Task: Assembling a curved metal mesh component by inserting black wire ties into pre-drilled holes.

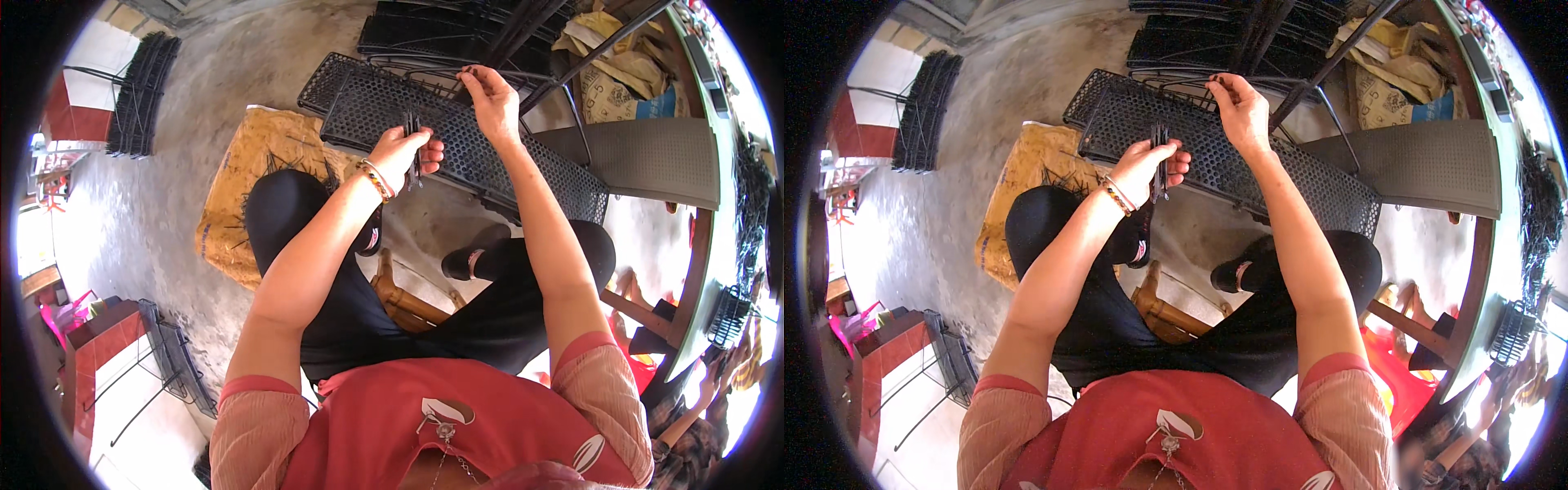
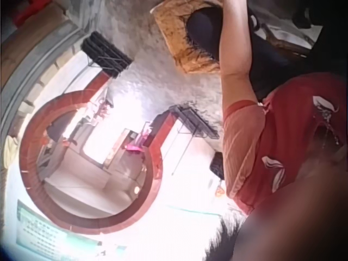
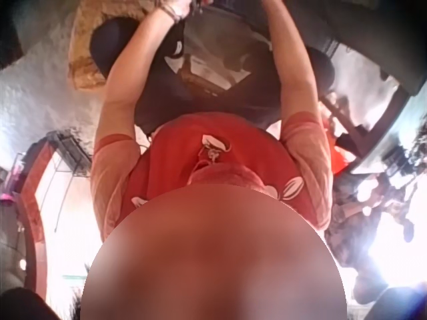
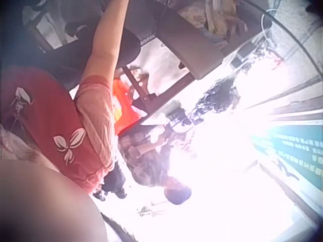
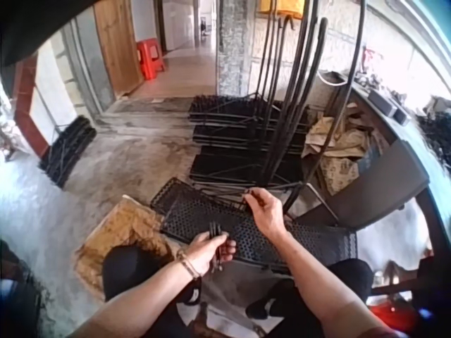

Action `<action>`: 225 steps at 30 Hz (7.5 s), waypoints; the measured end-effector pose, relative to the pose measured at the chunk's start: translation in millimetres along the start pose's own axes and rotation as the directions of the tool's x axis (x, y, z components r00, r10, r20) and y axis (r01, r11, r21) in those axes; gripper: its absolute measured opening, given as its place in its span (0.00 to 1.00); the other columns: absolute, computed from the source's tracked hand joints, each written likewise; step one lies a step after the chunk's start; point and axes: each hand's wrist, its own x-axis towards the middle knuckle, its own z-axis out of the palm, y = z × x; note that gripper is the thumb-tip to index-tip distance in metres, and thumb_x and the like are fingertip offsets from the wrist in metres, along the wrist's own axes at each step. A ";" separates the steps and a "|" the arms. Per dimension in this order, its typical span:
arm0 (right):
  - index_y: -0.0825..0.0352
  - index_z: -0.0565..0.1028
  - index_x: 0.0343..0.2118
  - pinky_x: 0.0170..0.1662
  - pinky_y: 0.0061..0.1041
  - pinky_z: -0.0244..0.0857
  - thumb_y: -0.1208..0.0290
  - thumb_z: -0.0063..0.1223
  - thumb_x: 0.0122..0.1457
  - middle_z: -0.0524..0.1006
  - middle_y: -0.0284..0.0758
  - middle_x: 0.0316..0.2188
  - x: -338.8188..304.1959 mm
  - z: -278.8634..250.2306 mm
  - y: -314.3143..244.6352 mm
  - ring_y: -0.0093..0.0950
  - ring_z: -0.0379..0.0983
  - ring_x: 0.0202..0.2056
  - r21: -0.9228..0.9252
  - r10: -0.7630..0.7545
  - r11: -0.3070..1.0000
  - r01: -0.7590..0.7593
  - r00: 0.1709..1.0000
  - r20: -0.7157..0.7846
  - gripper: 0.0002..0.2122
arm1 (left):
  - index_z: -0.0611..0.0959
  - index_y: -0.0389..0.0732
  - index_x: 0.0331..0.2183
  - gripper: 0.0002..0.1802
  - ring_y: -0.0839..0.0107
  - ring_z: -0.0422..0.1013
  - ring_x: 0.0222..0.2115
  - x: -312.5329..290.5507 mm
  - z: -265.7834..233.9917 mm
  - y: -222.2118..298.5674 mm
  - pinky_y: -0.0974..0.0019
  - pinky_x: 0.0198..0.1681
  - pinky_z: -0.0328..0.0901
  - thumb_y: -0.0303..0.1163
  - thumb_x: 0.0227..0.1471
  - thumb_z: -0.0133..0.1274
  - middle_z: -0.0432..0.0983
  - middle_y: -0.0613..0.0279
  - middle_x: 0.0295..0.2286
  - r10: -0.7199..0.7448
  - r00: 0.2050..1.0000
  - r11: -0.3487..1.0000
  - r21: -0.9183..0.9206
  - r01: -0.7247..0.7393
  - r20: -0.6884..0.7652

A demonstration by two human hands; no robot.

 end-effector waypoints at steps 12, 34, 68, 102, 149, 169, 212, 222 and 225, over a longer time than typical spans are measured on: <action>0.67 0.74 0.38 0.35 0.17 0.65 0.73 0.53 0.52 0.77 0.32 0.28 -12.2 6.8 5.0 0.18 0.72 0.30 -0.168 -0.093 0.981 0.101 0.994 0.055 0.10 | 0.75 0.38 0.33 0.09 0.74 0.72 0.23 -0.8 4.9 3.3 0.73 0.23 0.68 0.33 0.52 0.47 0.75 0.59 0.25 -0.058 0.998 0.997 0.044 0.057 0.015; 0.65 0.76 0.35 0.35 0.26 0.67 0.73 0.51 0.52 0.76 0.39 0.30 -12.2 4.6 1.6 0.36 0.74 0.33 -0.281 -0.346 0.889 0.361 0.932 0.102 0.07 | 0.74 0.36 0.37 0.10 0.69 0.71 0.29 -0.3 7.5 0.3 0.62 0.34 0.71 0.29 0.52 0.45 0.72 0.58 0.28 -0.034 0.995 0.996 -0.082 0.042 0.091; 0.70 0.75 0.34 0.33 0.17 0.65 0.69 0.52 0.54 0.76 0.32 0.28 -35.1 -24.7 -25.3 0.19 0.71 0.28 0.301 0.446 0.793 -0.529 0.842 0.304 0.10 | 0.70 0.33 0.35 0.09 0.64 0.72 0.31 14.6 2.5 -13.3 0.59 0.30 0.73 0.27 0.51 0.42 0.70 0.55 0.30 0.018 1.000 1.000 -0.012 -0.018 0.010; 0.71 0.72 0.35 0.40 0.15 0.63 0.75 0.50 0.56 0.76 0.31 0.31 -9.6 -19.1 25.1 0.17 0.70 0.34 0.042 -0.054 0.998 0.054 0.999 -0.007 0.06 | 0.72 0.35 0.31 0.07 0.65 0.71 0.27 5.5 7.1 -6.9 0.57 0.31 0.73 0.29 0.52 0.44 0.69 0.58 0.25 -0.047 0.995 0.997 -0.055 0.052 0.089; 0.72 0.77 0.30 0.30 0.19 0.65 0.69 0.55 0.52 0.77 0.34 0.26 -50.0 -35.5 -23.4 0.20 0.71 0.26 0.183 0.528 0.770 -0.611 0.772 0.353 0.10 | 0.72 0.32 0.40 0.13 0.63 0.72 0.36 5.5 16.0 -12.3 0.64 0.38 0.70 0.28 0.54 0.41 0.73 0.49 0.37 -0.039 0.974 0.993 0.120 0.013 0.222; 0.69 0.76 0.32 0.29 0.12 0.61 0.71 0.54 0.53 0.75 0.27 0.21 -19.9 -38.6 -16.1 0.11 0.67 0.24 -0.144 -0.068 0.989 0.034 0.968 -0.242 0.07 | 0.70 0.36 0.38 0.10 0.59 0.71 0.37 6.6 13.6 -11.5 0.57 0.39 0.69 0.30 0.54 0.42 0.72 0.46 0.37 -0.059 0.989 0.995 0.085 0.048 0.135; 0.68 0.74 0.33 0.31 0.18 0.66 0.74 0.53 0.52 0.76 0.36 0.28 -20.3 -33.8 -1.3 0.20 0.73 0.27 -0.322 -0.332 0.897 0.303 0.943 -0.035 0.06 | 0.70 0.34 0.38 0.11 0.60 0.72 0.35 6.0 15.0 -10.6 0.59 0.36 0.71 0.30 0.54 0.41 0.73 0.45 0.35 -0.092 0.985 0.990 0.120 0.074 0.147; 0.69 0.74 0.33 0.34 0.18 0.67 0.75 0.54 0.52 0.77 0.34 0.28 -26.3 -31.2 3.9 0.20 0.74 0.29 -0.238 -0.165 0.959 0.155 0.986 -0.023 0.07 | 0.71 0.36 0.37 0.10 0.61 0.72 0.35 6.6 14.9 -11.8 0.58 0.37 0.70 0.30 0.54 0.42 0.73 0.47 0.34 -0.097 0.982 0.991 0.105 0.081 0.162; 0.69 0.75 0.34 0.34 0.19 0.67 0.74 0.54 0.52 0.77 0.36 0.29 -26.5 -32.1 1.7 0.21 0.74 0.30 -0.253 -0.161 0.956 0.151 0.987 -0.020 0.07 | 0.71 0.36 0.36 0.09 0.62 0.72 0.34 5.3 15.3 -11.1 0.58 0.37 0.70 0.30 0.54 0.42 0.73 0.47 0.34 -0.097 0.983 0.991 0.111 0.080 0.157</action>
